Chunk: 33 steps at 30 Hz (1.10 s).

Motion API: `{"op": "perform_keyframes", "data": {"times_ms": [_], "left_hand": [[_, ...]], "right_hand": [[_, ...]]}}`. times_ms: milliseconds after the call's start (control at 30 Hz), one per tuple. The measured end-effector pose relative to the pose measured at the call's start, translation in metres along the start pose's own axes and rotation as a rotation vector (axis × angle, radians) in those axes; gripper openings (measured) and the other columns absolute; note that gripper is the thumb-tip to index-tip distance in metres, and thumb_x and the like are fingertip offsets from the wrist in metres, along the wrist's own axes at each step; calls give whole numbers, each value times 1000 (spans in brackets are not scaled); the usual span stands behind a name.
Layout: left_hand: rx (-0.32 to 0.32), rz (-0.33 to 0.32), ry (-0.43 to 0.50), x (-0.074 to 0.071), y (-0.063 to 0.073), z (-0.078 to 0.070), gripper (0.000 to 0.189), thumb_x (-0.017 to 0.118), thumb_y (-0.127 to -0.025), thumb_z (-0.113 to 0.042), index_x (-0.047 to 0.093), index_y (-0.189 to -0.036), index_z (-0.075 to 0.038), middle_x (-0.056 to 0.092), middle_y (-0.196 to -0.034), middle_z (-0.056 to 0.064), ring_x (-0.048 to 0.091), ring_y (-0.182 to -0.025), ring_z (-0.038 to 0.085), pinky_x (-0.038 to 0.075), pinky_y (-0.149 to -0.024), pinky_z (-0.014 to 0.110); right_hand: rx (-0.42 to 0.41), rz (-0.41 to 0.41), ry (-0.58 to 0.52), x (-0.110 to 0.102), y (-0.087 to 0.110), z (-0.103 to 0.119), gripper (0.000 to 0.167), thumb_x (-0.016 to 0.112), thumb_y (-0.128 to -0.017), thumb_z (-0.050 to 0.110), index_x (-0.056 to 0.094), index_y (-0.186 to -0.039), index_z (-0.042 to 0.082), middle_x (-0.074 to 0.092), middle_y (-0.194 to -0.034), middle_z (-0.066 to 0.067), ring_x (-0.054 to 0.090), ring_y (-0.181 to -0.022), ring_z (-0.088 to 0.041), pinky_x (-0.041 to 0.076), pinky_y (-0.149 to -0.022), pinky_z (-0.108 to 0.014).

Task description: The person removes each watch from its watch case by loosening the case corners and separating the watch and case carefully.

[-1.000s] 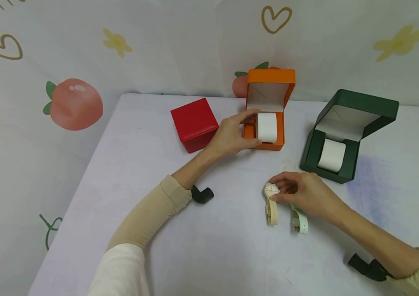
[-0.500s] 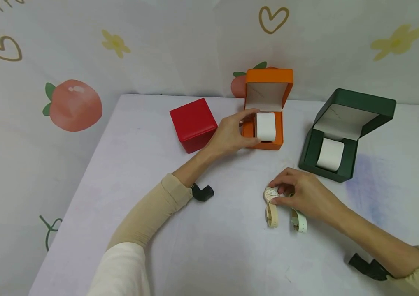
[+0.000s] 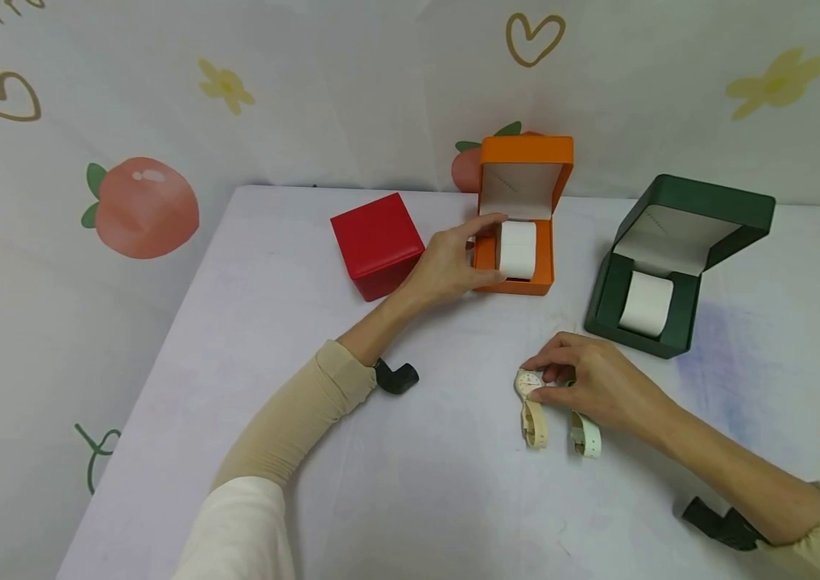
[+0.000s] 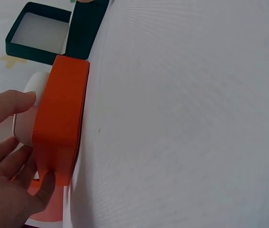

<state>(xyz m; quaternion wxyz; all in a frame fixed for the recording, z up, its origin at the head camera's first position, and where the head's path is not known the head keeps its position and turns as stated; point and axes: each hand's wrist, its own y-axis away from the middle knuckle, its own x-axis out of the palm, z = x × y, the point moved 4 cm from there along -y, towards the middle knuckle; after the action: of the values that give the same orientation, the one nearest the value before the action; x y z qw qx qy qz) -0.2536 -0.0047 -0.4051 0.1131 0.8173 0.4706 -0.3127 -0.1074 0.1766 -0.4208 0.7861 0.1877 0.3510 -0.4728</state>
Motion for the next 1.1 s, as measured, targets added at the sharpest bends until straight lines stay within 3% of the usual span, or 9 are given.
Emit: {"op": "perform_keyframes", "data": {"times_ms": [300,767,1100], "left_hand": [[-43,16,-67,-1,-2,0,68,82,-80,-21,54,-141,-15,57,-130,4,50,-112,18,46,-92,25],[-49,60,-171,-2,-3,-8,69,81,-82,-25,52,-144,-13,60,-130,4,50,-118,20,45,-96,27],[-52,39,-140,-1,-3,-6,63,82,-81,-23,57,-139,-16,61,-124,2,50,-112,18,46,-89,27]], "right_hand": [[-3,-3,25,-1,-1,1,29,89,-74,21,79,-102,17,61,-83,14,55,-74,-3,48,-63,-20],[1,-27,31,0,1,2,29,89,-73,19,79,-99,17,61,-82,14,56,-74,-3,49,-63,-20],[-4,-55,25,2,1,3,29,90,-72,19,75,-97,18,61,-83,13,57,-75,-3,50,-65,-20]]}}
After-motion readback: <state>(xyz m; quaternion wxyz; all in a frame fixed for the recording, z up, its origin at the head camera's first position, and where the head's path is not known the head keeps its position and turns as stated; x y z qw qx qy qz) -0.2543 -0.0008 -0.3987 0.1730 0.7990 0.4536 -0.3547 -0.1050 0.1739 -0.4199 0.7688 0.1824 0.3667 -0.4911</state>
